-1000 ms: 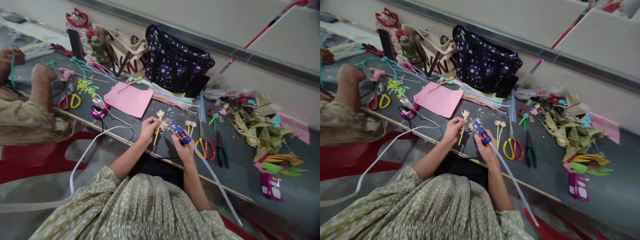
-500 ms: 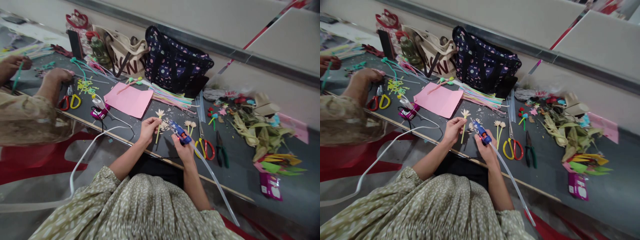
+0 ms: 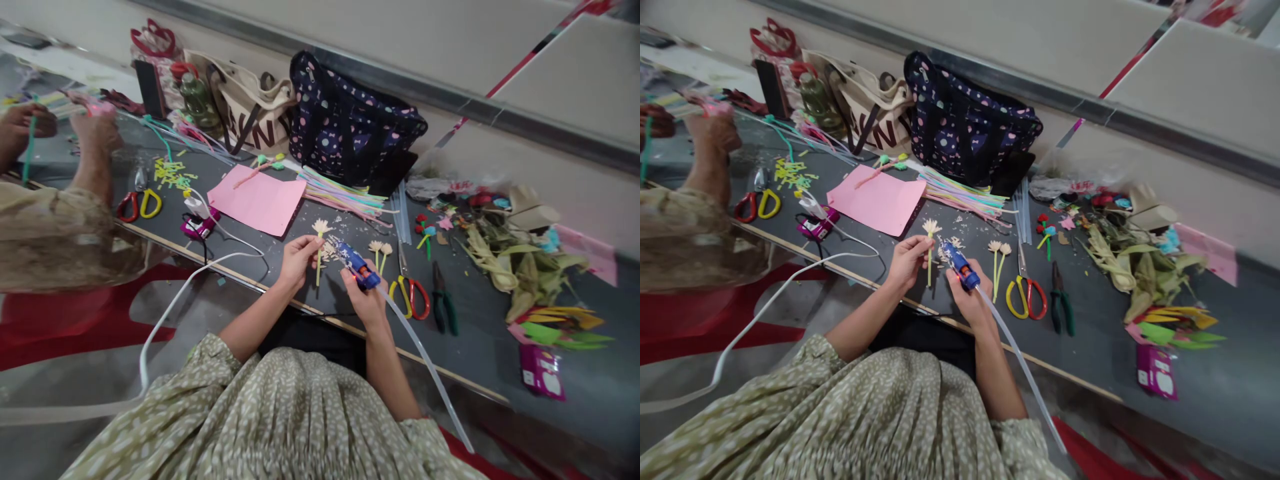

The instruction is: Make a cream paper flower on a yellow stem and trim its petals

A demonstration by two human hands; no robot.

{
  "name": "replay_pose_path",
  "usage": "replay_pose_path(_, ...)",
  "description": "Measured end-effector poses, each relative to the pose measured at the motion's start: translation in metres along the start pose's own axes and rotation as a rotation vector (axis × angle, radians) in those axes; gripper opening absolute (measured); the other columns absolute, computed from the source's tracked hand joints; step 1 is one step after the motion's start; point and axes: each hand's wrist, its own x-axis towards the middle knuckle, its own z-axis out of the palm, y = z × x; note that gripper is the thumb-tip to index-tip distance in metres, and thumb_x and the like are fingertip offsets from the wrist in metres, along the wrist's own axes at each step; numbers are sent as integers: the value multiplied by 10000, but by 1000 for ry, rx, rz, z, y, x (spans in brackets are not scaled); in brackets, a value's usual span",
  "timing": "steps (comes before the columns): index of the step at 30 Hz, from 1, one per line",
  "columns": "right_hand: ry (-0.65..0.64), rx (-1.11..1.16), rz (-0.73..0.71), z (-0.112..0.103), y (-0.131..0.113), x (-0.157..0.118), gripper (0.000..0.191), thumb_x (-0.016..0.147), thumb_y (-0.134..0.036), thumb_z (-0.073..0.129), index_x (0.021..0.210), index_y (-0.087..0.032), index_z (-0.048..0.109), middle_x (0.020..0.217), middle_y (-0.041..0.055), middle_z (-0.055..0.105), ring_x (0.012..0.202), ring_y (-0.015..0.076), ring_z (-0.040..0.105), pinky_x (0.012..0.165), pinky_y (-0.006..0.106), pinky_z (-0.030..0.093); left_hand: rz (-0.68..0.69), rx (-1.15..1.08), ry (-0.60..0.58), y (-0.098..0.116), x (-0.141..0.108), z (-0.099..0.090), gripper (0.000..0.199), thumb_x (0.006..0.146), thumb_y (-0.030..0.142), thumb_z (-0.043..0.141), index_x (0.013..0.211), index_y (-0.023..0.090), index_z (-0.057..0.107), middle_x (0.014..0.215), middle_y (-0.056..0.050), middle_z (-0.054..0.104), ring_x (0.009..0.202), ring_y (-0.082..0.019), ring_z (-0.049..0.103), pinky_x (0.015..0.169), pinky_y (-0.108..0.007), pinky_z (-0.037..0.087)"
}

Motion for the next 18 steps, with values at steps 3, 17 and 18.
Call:
replay_pose_path(3,6,-4,1,0,0,0,249,881,-449,639,923,-204,635,728,-17,631,638,163,563,662,286,470,-14,-11,-9,0,0,0,284,667,369,832,773,131,721,638,15,595,475,-34,462,399,-159,341)
replay_pose_path(17,-35,8,9,-2,-8,0,260,880,-468,625,909,-210,623,701,-24,596,613,154,525,636,275,468,1,-24,-22,1,-2,2,259,677,351,830,754,137,706,636,23,587,492,-34,462,422,-155,365)
replay_pose_path(18,-35,9,12,-2,-8,0,265,878,-473,624,908,-210,623,703,-22,598,616,157,526,636,277,471,4,-21,-21,2,-3,2,259,674,350,831,747,138,702,629,26,582,492,-36,462,425,-157,369)
